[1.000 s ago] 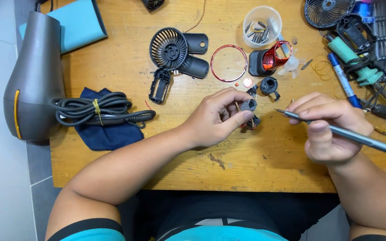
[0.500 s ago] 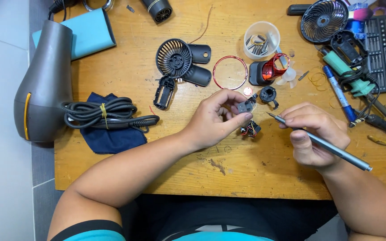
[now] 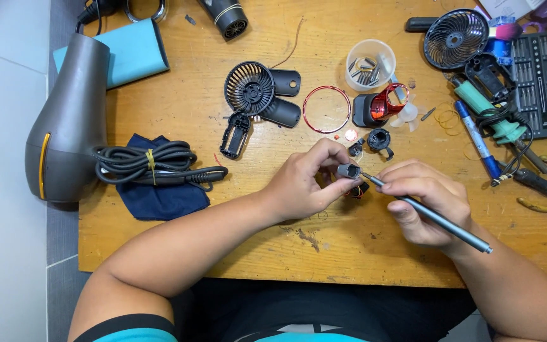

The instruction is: Marking and preparing a small fan motor component using markers and applying a small piece of material on a workbench.

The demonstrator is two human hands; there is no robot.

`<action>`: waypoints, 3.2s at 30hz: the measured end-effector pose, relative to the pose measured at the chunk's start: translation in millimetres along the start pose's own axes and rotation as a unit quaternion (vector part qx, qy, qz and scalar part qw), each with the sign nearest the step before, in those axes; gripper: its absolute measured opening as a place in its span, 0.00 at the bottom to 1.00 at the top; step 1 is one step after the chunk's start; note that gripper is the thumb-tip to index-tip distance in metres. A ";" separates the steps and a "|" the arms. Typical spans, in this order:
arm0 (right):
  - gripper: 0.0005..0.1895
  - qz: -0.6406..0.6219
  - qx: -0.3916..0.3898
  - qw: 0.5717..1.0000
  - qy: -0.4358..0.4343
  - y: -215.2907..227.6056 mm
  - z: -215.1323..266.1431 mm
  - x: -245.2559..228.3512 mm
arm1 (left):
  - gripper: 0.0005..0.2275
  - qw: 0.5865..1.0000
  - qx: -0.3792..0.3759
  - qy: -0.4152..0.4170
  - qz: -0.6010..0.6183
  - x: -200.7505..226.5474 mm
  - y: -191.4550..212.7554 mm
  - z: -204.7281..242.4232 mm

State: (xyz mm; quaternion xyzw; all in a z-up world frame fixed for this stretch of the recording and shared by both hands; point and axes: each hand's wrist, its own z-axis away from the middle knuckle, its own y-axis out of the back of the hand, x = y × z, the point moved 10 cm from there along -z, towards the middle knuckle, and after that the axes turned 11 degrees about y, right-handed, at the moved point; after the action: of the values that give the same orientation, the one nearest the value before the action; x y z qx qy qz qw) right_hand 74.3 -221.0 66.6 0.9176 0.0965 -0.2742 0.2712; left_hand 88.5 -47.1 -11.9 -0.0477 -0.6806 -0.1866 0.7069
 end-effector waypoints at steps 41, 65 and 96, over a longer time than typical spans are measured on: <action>0.13 0.011 0.079 0.997 0.013 12.2 -10.3 -15.3 | 0.15 0.989 0.041 -0.142 0.030 22.1 3.2 8.7; 0.18 0.007 0.001 1.000 -0.009 18.3 -1.5 -25.7 | 0.16 0.986 -0.035 -0.158 -0.030 28.9 -1.5 16.3; 0.13 -0.025 -0.036 0.999 -0.004 4.4 -3.7 -24.4 | 0.17 0.980 -0.056 -0.174 -0.077 25.9 -10.4 23.4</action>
State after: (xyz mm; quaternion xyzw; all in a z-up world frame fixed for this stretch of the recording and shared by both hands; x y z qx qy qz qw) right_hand 57.1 -223.4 84.7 0.9031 0.1285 -0.2813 0.2978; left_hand 63.0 -54.4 13.1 -0.0667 -0.7833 -0.2674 0.5572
